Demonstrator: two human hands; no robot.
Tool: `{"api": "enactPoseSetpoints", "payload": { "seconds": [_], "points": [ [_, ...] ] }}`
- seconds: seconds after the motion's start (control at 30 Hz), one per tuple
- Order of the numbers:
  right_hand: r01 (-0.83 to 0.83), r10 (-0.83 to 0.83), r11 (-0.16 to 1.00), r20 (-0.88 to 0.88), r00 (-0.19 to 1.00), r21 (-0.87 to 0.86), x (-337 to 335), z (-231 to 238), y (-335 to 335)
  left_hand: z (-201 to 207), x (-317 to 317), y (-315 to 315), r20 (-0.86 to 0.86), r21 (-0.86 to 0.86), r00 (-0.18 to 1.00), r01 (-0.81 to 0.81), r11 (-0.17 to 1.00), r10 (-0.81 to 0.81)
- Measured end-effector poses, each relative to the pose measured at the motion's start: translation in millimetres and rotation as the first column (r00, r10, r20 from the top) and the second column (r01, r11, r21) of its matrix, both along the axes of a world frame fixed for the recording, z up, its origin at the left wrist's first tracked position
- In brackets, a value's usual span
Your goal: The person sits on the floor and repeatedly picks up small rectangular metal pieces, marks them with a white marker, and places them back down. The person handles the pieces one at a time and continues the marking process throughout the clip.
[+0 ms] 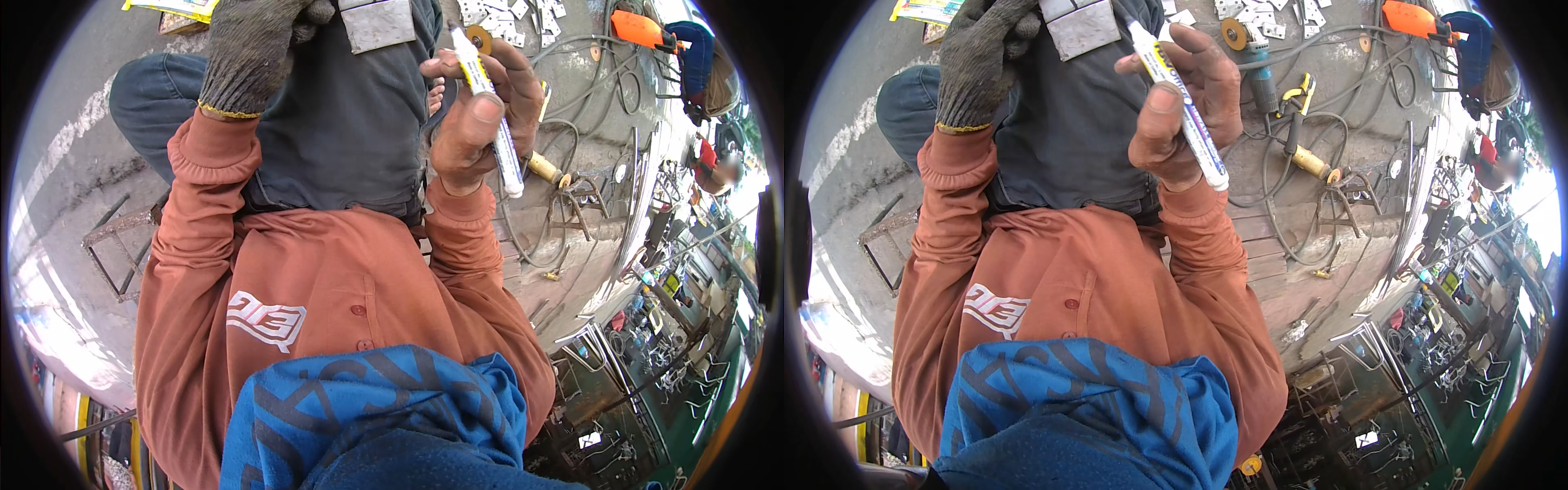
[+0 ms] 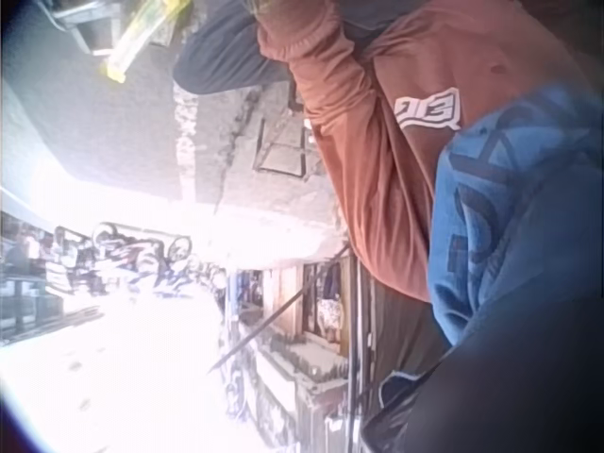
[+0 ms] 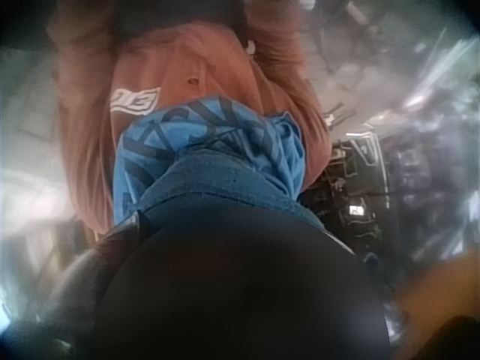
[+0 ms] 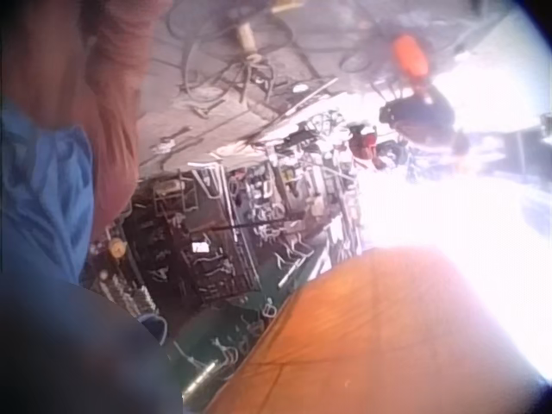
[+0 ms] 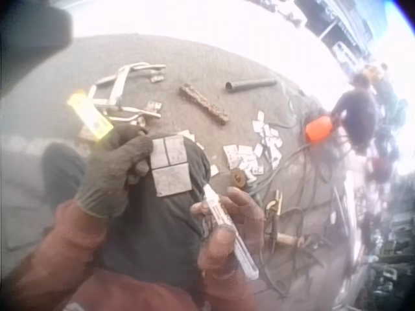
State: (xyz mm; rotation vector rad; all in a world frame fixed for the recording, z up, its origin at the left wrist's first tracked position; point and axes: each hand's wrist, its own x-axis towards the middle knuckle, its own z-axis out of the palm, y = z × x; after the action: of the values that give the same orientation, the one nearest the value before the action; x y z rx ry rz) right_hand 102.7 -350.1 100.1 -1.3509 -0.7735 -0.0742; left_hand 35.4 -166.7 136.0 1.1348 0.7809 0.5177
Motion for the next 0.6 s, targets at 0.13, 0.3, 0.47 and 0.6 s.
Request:
{"api": "enactPoseSetpoints", "payload": {
  "seconds": [0.13, 0.3, 0.47, 0.6],
  "points": [
    [-0.124, 0.128, 0.985, 0.023, 0.992, -0.117, 9.3, 0.9, 3.7, 1.0, 3.0, -1.1, -0.011, -0.038, 0.999, -0.054, 0.998, 0.054],
    [-0.032, 0.054, 0.982, 0.113, 0.992, -0.184, 16.2, -5.5, 10.2, 6.1, 4.3, -4.1, -0.014, 0.003, 1.000, -0.018, 1.000, 0.018],
    [-0.014, 0.046, 0.979, 0.151, 0.988, -0.203, 21.0, -2.3, 12.8, 8.3, 5.4, -9.8, 0.060, 0.006, 0.997, -0.054, 0.999, 0.054],
    [-0.006, 0.103, 0.963, 0.352, 0.930, -0.268, 28.2, 1.4, 14.9, 7.1, 4.2, -2.4, -0.039, -0.021, 0.999, -0.010, 1.000, 0.009]
  ]
}}
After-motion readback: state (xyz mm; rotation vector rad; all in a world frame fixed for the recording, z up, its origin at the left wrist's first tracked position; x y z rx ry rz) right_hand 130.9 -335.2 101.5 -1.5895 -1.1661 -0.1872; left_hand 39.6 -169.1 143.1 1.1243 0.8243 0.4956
